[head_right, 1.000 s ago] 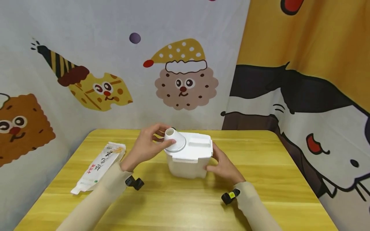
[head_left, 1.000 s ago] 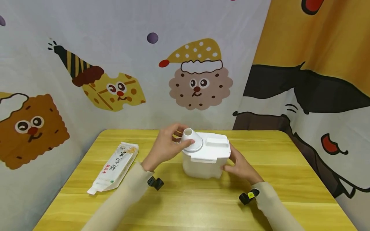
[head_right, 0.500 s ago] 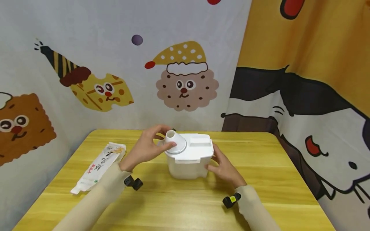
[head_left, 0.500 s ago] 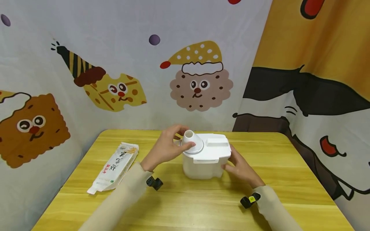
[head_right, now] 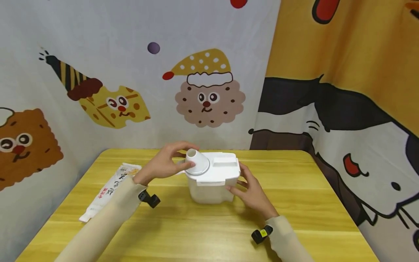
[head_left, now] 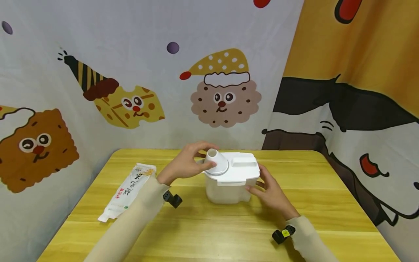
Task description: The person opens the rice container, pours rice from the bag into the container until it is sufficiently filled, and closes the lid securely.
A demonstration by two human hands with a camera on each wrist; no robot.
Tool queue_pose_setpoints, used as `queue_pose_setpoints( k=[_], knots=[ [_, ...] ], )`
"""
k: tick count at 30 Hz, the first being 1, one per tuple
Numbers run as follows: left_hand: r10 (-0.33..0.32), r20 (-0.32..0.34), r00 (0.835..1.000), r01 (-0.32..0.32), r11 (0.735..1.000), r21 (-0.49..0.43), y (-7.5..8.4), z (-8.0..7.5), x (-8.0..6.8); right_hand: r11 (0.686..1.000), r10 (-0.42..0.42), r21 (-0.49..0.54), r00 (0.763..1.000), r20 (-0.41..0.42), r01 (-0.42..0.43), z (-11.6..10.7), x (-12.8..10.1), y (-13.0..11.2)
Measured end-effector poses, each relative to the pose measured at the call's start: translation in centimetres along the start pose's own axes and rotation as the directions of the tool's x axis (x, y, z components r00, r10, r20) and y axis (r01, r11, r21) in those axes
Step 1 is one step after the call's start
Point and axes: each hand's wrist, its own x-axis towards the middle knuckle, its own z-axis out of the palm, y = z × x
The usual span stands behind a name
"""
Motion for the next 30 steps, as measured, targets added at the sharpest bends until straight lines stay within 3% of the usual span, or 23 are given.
queue_pose_setpoints(
  k=[10, 16, 23, 30],
  knots=[
    [-0.015, -0.031, 0.999, 0.014, 1.000, -0.012, 0.1, 0.4, -0.1, 1.000, -0.028, -0.002, 0.999, 0.046, 0.028, -0.7, 0.8, -0.4],
    [-0.027, -0.087, 0.996, 0.026, 1.000, -0.016, 0.3, 1.0, -0.5, 0.999, -0.048, 0.026, 0.993, 0.105, 0.046, -1.0, 1.8, 0.1],
    [-0.035, -0.162, 0.986, 0.040, 0.999, 0.028, 1.2, 2.0, -1.1, 0.996, -0.053, 0.073, 0.984, 0.167, 0.041, -1.5, 2.5, 0.5],
    [0.009, -0.212, 0.977, 0.010, 0.996, 0.088, 2.1, 2.9, -1.4, 0.992, -0.097, 0.098, 0.977, 0.192, 0.080, -1.8, 3.4, 1.1]
  ],
)
